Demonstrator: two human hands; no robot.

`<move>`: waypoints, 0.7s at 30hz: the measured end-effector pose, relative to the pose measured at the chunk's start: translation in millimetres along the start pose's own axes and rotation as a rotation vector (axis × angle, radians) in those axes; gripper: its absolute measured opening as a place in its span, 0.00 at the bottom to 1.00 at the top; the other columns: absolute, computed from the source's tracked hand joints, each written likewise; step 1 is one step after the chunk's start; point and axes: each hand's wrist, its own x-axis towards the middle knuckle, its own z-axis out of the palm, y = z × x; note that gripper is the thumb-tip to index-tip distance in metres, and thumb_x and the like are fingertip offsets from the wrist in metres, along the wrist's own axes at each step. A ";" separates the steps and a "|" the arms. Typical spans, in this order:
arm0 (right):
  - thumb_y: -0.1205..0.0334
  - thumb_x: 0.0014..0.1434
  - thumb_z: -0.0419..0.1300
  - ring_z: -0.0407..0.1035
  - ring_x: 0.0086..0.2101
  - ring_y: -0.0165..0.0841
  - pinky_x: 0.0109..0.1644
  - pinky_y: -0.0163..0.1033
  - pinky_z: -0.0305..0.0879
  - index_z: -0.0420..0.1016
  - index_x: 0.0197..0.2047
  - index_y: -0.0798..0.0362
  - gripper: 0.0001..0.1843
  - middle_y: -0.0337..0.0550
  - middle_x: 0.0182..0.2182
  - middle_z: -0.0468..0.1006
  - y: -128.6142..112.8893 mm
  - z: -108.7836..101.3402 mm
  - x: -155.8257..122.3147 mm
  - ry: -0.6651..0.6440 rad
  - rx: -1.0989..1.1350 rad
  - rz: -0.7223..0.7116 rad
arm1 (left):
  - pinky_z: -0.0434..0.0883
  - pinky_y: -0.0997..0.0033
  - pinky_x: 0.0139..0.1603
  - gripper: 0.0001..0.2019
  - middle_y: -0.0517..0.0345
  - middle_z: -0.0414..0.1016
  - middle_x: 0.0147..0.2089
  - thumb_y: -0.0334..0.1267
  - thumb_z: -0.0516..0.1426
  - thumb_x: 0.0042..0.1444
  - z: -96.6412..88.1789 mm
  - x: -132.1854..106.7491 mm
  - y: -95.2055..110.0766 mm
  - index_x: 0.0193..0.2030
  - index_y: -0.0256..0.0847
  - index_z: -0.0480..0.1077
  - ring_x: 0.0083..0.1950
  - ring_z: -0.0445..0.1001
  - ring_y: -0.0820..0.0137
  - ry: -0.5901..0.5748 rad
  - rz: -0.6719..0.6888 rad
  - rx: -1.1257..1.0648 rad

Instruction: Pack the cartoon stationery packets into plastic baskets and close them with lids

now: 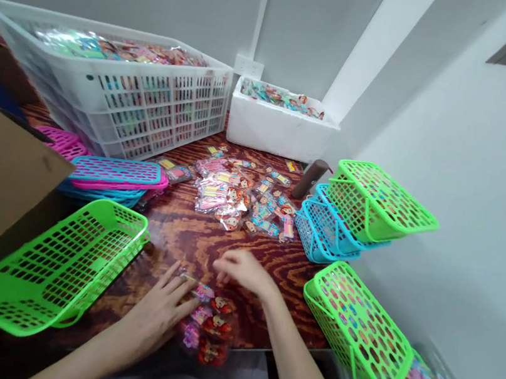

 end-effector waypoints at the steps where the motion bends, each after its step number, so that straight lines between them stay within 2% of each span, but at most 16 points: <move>1: 0.59 0.64 0.54 0.75 0.35 0.33 0.42 0.35 0.67 0.76 0.34 0.52 0.11 0.39 0.32 0.81 7.6 -16.6 10.2 0.154 -0.040 0.081 | 0.45 0.39 0.73 0.18 0.46 0.69 0.60 0.35 0.55 0.61 0.7 0.6 -0.8 0.58 0.45 0.68 0.64 0.64 0.57 -0.018 -0.006 -0.021; 3: 0.60 0.64 0.53 0.73 0.43 0.37 0.49 0.39 0.65 0.77 0.37 0.53 0.12 0.44 0.39 0.81 22.9 -48.0 33.1 0.409 -0.117 0.206 | 0.47 0.41 0.73 0.21 0.47 0.68 0.62 0.32 0.56 0.58 1.8 1.0 -1.5 0.59 0.45 0.68 0.68 0.59 0.55 -0.038 -0.008 -0.052; 5: 0.60 0.64 0.51 0.69 0.50 0.41 0.55 0.45 0.61 0.76 0.45 0.54 0.14 0.50 0.46 0.78 37.2 -69.8 57.0 0.551 -0.148 0.316 | 0.50 0.42 0.73 0.23 0.46 0.64 0.65 0.30 0.56 0.57 1.7 0.4 -1.2 0.60 0.45 0.67 0.71 0.54 0.53 -0.048 -0.015 -0.068; 7: 0.56 0.64 0.53 0.64 0.55 0.47 0.59 0.52 0.57 0.73 0.53 0.56 0.19 0.57 0.52 0.74 49.2 -77.6 80.2 0.655 -0.166 0.439 | 0.53 0.43 0.71 0.25 0.46 0.62 0.67 0.29 0.56 0.57 0.6 -0.2 -0.3 0.62 0.45 0.66 0.71 0.54 0.52 -0.064 -0.020 -0.078; 10: 0.46 0.61 0.57 0.53 0.61 0.57 0.62 0.61 0.49 0.66 0.59 0.64 0.33 0.70 0.60 0.64 59.5 -67.7 108.6 0.747 -0.190 0.567 | 0.56 0.46 0.71 0.24 0.46 0.60 0.67 0.28 0.55 0.57 -1.0 -0.6 1.0 0.61 0.44 0.65 0.69 0.56 0.54 -0.093 -0.029 -0.098; 12: 0.47 0.59 0.59 0.50 0.62 0.59 0.63 0.62 0.46 0.65 0.59 0.66 0.35 0.73 0.62 0.60 61.2 -55.7 119.4 0.775 -0.203 0.583 | 0.58 0.48 0.70 0.23 0.46 0.60 0.67 0.28 0.55 0.57 -1.4 -0.8 1.8 0.60 0.43 0.65 0.68 0.58 0.54 -0.111 -0.036 -0.100; 16: 0.58 0.56 0.62 0.55 0.60 0.53 0.61 0.57 0.50 0.66 0.57 0.56 0.26 0.62 0.59 0.66 63.5 -37.1 114.6 0.752 -0.212 0.468 | 0.61 0.50 0.68 0.23 0.46 0.61 0.65 0.26 0.54 0.57 -3.4 -1.3 2.1 0.59 0.42 0.65 0.65 0.60 0.54 -0.124 -0.024 -0.090; 18: 0.60 0.54 0.62 0.59 0.57 0.48 0.60 0.52 0.53 0.66 0.54 0.51 0.23 0.54 0.55 0.70 67.8 -29.4 100.9 0.727 -0.206 0.376 | 0.63 0.53 0.66 0.23 0.47 0.62 0.64 0.25 0.53 0.57 -6.5 -0.6 0.3 0.59 0.43 0.65 0.64 0.61 0.56 -0.126 -0.017 -0.115; 21: 0.61 0.53 0.62 0.65 0.51 0.44 0.56 0.47 0.58 0.66 0.51 0.51 0.22 0.50 0.49 0.74 75.9 -15.7 75.4 0.718 -0.162 0.283 | 0.66 0.57 0.62 0.23 0.50 0.62 0.63 0.24 0.54 0.56 -12.1 2.4 -4.3 0.57 0.44 0.65 0.61 0.62 0.58 -0.136 -0.023 -0.181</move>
